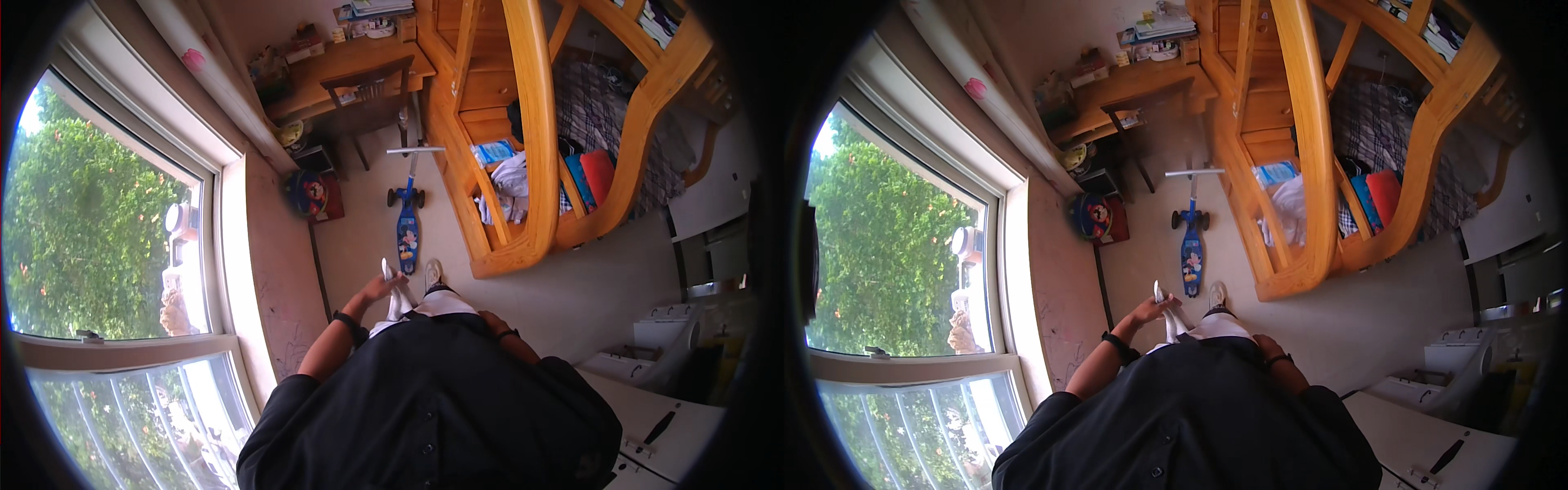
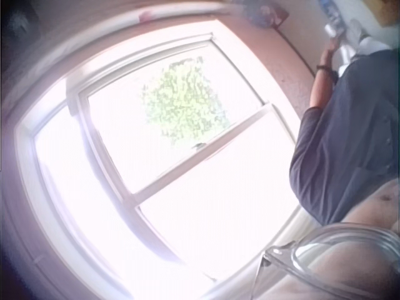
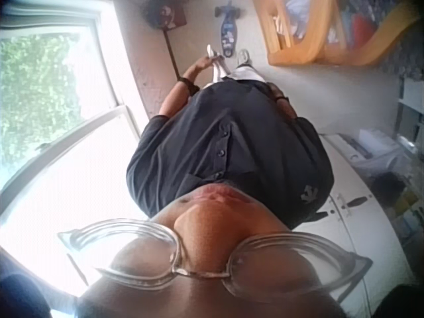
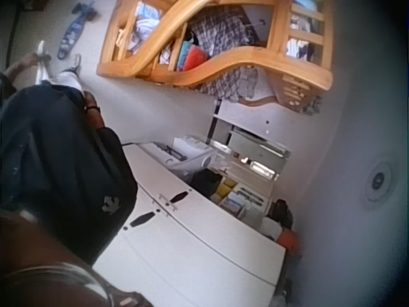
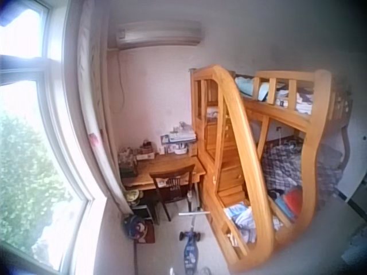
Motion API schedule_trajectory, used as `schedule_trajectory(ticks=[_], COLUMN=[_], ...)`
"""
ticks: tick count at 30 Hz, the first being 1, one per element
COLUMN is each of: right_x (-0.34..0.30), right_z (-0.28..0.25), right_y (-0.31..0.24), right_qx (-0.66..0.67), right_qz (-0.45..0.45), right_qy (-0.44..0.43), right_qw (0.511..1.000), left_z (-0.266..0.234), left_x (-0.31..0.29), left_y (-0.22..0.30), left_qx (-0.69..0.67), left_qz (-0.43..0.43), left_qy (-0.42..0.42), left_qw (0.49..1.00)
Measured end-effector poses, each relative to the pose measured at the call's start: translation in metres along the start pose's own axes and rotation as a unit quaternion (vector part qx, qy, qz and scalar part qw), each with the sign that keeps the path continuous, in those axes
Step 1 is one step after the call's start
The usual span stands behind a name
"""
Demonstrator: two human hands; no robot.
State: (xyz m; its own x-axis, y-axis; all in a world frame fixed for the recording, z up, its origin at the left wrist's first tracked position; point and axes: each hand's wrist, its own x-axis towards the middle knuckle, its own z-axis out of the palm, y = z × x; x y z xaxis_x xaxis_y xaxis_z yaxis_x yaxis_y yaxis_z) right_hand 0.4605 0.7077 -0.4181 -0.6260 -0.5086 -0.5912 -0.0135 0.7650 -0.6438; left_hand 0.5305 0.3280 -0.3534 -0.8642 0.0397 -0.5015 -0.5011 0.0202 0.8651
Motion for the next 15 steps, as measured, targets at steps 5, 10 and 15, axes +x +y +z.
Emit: schedule_trajectory(ticks=[5,10,15], right_x=[-0.002,-0.012,0.006], right_z=[-0.004,-0.003,0.001], right_y=[-0.007,-0.011,0.005], right_qx=[-0.031,-0.067,-0.011], right_qz=[-0.017,-0.045,-0.012], right_qy=[-0.024,0.015,-0.056], right_qw=[0.999,0.997,0.998], left_z=[-0.029,-0.036,-0.02], left_x=[0.001,-0.01,0.001], left_y=[0.031,0.09,0.057], left_qx=[-0.004,-0.081,-0.082], left_qz=[0.124,0.188,0.181], left_qy=[0.118,0.131,0.131], left_qw=[0.985,0.97,0.971])
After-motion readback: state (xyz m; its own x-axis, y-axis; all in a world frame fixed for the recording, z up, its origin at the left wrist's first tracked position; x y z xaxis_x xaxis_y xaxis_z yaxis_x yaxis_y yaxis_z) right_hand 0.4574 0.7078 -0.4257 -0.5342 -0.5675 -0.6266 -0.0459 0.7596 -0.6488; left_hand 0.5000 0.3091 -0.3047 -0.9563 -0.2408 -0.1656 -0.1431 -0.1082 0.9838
